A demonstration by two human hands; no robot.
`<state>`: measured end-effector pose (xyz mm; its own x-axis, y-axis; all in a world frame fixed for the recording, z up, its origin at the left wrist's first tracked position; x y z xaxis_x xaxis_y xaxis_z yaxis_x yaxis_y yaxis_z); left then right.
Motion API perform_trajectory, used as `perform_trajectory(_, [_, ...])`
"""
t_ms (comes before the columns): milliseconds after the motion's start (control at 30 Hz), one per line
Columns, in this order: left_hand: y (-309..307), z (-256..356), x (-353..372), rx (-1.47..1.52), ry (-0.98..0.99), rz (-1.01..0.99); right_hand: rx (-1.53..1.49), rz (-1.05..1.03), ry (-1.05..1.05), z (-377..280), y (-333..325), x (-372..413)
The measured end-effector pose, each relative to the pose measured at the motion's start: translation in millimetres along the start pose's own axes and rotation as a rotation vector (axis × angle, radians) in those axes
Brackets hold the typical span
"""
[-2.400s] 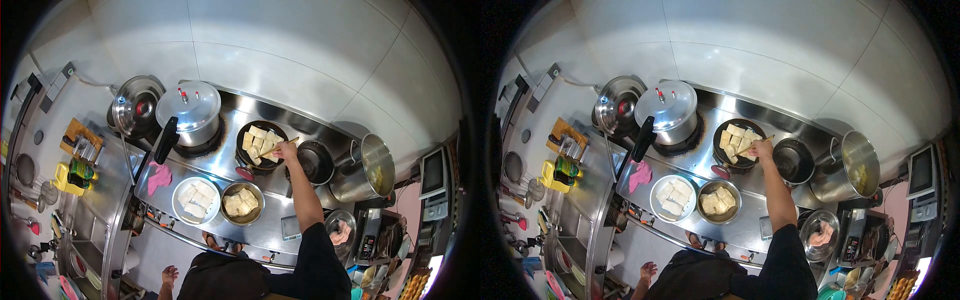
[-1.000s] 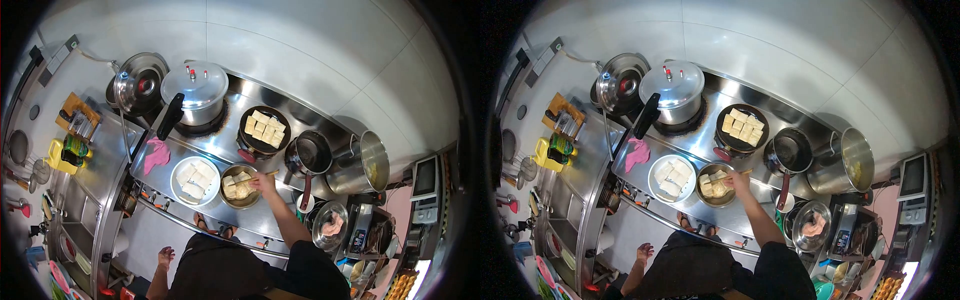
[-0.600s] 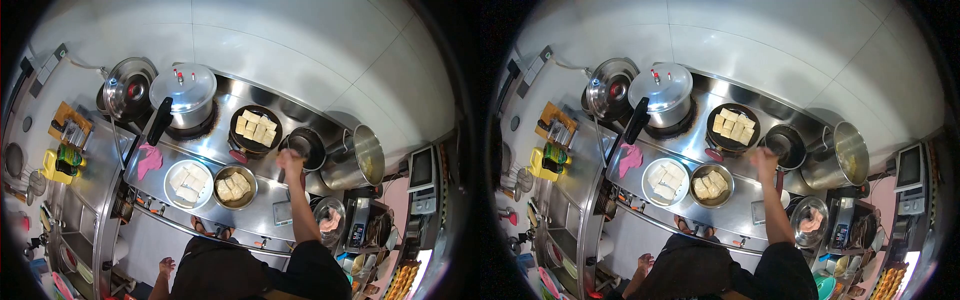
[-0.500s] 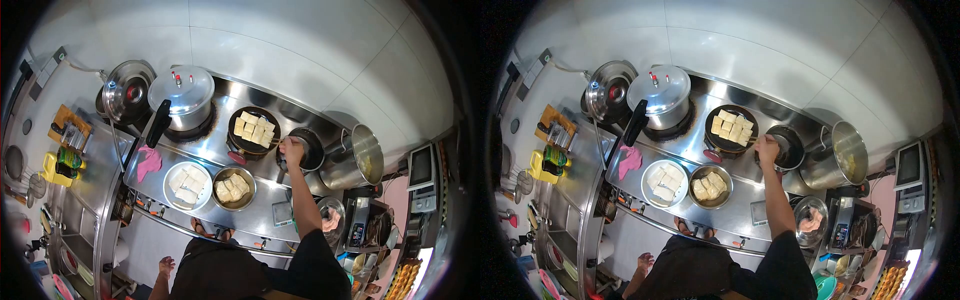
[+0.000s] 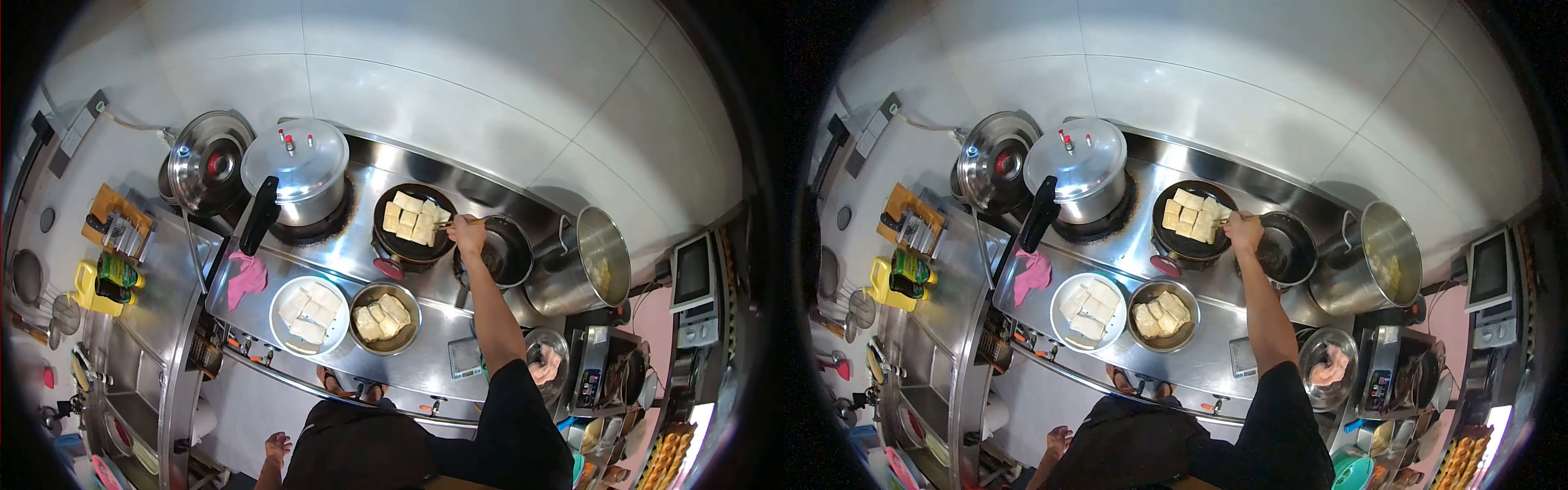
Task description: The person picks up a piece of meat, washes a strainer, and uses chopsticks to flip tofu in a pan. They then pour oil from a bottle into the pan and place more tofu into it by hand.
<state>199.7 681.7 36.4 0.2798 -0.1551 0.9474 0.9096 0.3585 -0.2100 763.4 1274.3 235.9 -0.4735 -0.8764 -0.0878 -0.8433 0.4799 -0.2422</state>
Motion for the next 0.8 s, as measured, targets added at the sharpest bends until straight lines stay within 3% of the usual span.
perform_trajectory(33, [-6.9, -6.1, -2.7, 0.084, 0.012, -0.087, -0.051, -0.025, -0.022, -0.5, 0.2, 0.5])
perform_trajectory(233, [-8.4, 10.8, -3.4, 0.047, 0.019, -0.012, -0.017, 0.034, -0.076, 2.8, -16.7, 13.3])
perform_trajectory(400, [12.0, 35.9, 15.1, 0.074, 0.088, -0.04, -0.096, -0.024, -0.175, 27.0, -11.5, 82.0])
perform_trajectory(500, [15.4, 39.4, 18.9, 0.048, 0.073, -0.047, 0.172, -0.007, -0.586, 28.3, -4.3, 109.5])
perform_trajectory(800, [-2.2, 30.9, 17.9, 0.009, 0.06, 0.045, 0.312, 0.129, -0.776, 30.8, 11.5, 105.4])
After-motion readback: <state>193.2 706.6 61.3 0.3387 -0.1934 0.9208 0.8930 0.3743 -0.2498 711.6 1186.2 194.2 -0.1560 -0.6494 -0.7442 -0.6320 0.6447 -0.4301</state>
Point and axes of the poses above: each hand's wrist, its own x-axis away from the middle knuckle, its own y-axis out of the palm, z = x × y, the point moved 1 cm from there along -x, towards the middle knuckle, and after that the axes turned 13 degrees about -y, right-handed, at the moved point
